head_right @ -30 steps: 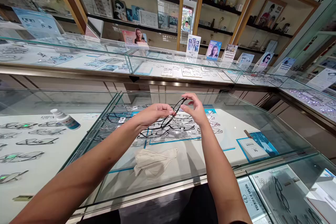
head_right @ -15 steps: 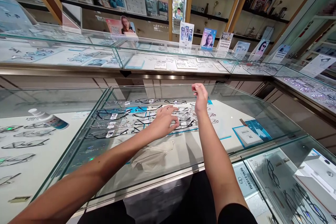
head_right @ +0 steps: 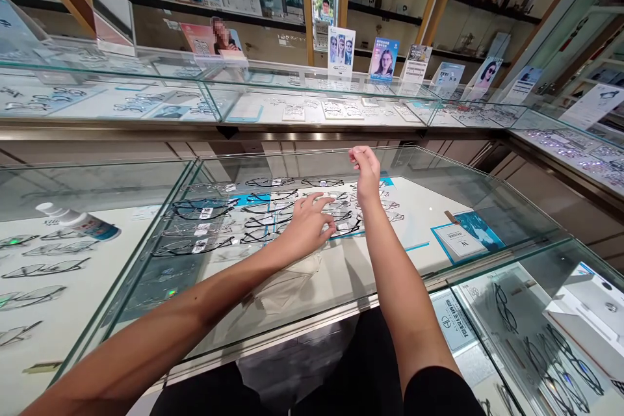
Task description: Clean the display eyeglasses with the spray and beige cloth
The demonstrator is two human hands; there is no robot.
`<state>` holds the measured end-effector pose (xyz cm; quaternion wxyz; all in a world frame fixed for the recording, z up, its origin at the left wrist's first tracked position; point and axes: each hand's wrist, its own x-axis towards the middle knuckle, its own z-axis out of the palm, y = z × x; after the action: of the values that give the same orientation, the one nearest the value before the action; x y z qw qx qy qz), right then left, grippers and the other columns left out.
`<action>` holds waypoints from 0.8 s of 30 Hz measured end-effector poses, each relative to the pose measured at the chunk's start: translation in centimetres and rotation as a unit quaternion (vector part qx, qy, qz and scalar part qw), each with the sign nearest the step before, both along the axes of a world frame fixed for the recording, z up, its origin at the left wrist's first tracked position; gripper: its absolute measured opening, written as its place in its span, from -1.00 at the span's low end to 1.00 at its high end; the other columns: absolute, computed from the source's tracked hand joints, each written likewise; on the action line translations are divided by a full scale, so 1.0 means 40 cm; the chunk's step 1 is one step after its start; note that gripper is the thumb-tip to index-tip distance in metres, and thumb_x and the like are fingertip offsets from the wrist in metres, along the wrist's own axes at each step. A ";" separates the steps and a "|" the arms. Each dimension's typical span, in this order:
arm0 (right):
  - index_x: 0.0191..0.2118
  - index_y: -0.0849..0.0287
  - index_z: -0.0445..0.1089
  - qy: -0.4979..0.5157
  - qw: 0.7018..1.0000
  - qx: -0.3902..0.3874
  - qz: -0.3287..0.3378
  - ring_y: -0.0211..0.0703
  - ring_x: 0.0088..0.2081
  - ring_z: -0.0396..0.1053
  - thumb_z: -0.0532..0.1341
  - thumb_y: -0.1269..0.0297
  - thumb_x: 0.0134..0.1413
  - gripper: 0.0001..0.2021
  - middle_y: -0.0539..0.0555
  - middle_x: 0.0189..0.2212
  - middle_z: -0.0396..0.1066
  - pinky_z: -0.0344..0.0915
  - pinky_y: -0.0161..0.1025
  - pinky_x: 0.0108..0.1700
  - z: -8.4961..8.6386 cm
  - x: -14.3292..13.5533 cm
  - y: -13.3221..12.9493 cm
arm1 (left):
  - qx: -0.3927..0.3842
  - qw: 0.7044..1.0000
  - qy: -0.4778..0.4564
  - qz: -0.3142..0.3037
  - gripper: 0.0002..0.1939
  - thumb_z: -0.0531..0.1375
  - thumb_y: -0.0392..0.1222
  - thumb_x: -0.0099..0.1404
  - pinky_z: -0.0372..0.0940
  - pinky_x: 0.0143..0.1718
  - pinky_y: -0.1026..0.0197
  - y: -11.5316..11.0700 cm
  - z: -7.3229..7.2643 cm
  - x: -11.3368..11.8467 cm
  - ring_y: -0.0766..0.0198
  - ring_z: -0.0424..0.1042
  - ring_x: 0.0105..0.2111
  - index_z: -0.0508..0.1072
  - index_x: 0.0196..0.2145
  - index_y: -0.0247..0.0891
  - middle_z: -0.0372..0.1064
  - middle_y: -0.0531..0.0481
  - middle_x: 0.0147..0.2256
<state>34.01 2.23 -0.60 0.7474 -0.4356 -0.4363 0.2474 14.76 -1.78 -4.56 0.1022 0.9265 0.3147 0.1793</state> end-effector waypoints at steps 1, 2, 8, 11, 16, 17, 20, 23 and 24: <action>-0.34 0.06 0.44 0.001 1.000 0.000 0.002 -0.17 -0.29 0.35 0.26 -0.06 0.12 -0.72 0.03 -0.31 0.47 0.21 -0.24 -0.31 0.001 0.000 0.000 | 0.003 1.000 0.005 0.002 -0.80 0.24 -0.24 0.31 0.06 0.30 -0.36 0.003 -0.002 -0.001 -0.24 0.12 0.37 0.67 -0.40 -0.15 0.36 -0.12 0.29; -0.34 0.06 0.44 0.002 1.000 -0.001 0.004 -0.17 -0.29 0.35 0.26 -0.06 0.13 -0.72 0.03 -0.31 0.47 0.21 -0.24 -0.31 0.001 0.000 -0.001 | 0.007 1.000 0.010 0.004 -0.80 0.24 -0.24 0.31 0.06 0.29 -0.35 0.006 -0.004 -0.002 -0.24 0.13 0.36 0.67 -0.40 -0.16 0.36 -0.12 0.29; -0.35 0.05 0.45 0.010 1.000 0.001 0.012 -0.18 -0.30 0.33 0.27 -0.03 0.12 -0.74 0.02 -0.31 0.46 0.19 -0.24 -0.31 0.001 -0.002 -0.001 | 0.025 0.999 0.034 0.016 -0.80 0.23 -0.25 0.31 0.09 0.26 -0.33 0.020 -0.009 -0.007 -0.25 0.17 0.33 0.67 -0.39 -0.18 0.42 -0.14 0.24; -0.36 0.05 0.44 0.007 1.000 -0.003 0.010 -0.18 -0.31 0.33 0.27 -0.04 0.12 -0.73 0.02 -0.31 0.46 0.19 -0.24 -0.31 0.001 -0.002 0.000 | 0.004 0.999 0.043 0.010 -0.84 0.27 -0.20 0.31 0.07 0.26 -0.31 0.026 -0.005 -0.008 -0.21 0.19 0.32 0.68 -0.37 -0.16 0.45 -0.10 0.21; -0.34 0.05 0.43 -0.004 1.000 -0.013 0.001 -0.18 -0.30 0.34 0.26 -0.09 0.12 -0.70 0.02 -0.31 0.47 0.21 -0.24 -0.30 0.002 -0.003 -0.001 | -0.012 0.999 0.038 -0.006 -0.81 0.27 -0.07 0.35 0.06 0.23 -0.27 0.037 -0.001 -0.011 -0.14 0.30 0.20 0.67 -0.31 -0.17 0.54 -0.12 0.08; -0.35 0.05 0.43 -0.002 1.000 -0.013 0.003 -0.18 -0.31 0.34 0.26 -0.08 0.12 -0.71 0.01 -0.31 0.46 0.21 -0.25 -0.30 0.003 -0.003 -0.001 | -0.012 0.999 0.038 -0.009 -0.80 0.26 -0.07 0.36 0.06 0.22 -0.25 0.038 -0.002 -0.012 -0.12 0.32 0.16 0.66 -0.29 -0.18 0.57 -0.13 0.03; -0.34 0.06 0.43 -0.001 1.000 -0.015 0.010 -0.20 -0.31 0.34 0.27 -0.07 0.12 -0.71 0.01 -0.31 0.46 0.21 -0.25 -0.31 0.002 -0.004 -0.001 | -0.018 0.999 0.043 -0.016 -0.80 0.24 -0.07 0.37 0.06 0.19 -0.21 0.042 -0.005 -0.013 -0.10 0.35 0.09 0.64 -0.25 -0.20 0.59 -0.15 -0.08; -0.35 0.05 0.43 -0.006 1.000 -0.022 0.005 -0.18 -0.31 0.34 0.27 -0.10 0.11 -0.69 0.02 -0.30 0.47 0.23 -0.25 -0.31 0.001 -0.003 0.000 | -0.026 0.999 0.044 -0.018 -0.79 0.24 -0.06 0.37 0.04 0.17 -0.20 0.045 -0.007 -0.014 -0.12 0.35 0.09 0.62 -0.23 -0.21 0.59 -0.16 -0.09; -0.35 0.05 0.43 -0.007 1.000 -0.024 0.003 -0.18 -0.30 0.34 0.27 -0.11 0.11 -0.68 0.02 -0.30 0.48 0.23 -0.25 -0.32 0.000 -0.003 0.001 | -0.029 0.998 0.043 -0.018 -0.79 0.24 -0.06 0.37 0.04 0.17 -0.20 0.046 -0.006 -0.015 -0.12 0.34 0.09 0.62 -0.23 -0.21 0.59 -0.16 -0.09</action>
<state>33.90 2.27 -0.59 0.7329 -0.4535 -0.4370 0.2574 14.17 0.05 -4.79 0.1181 0.9356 0.3071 0.1282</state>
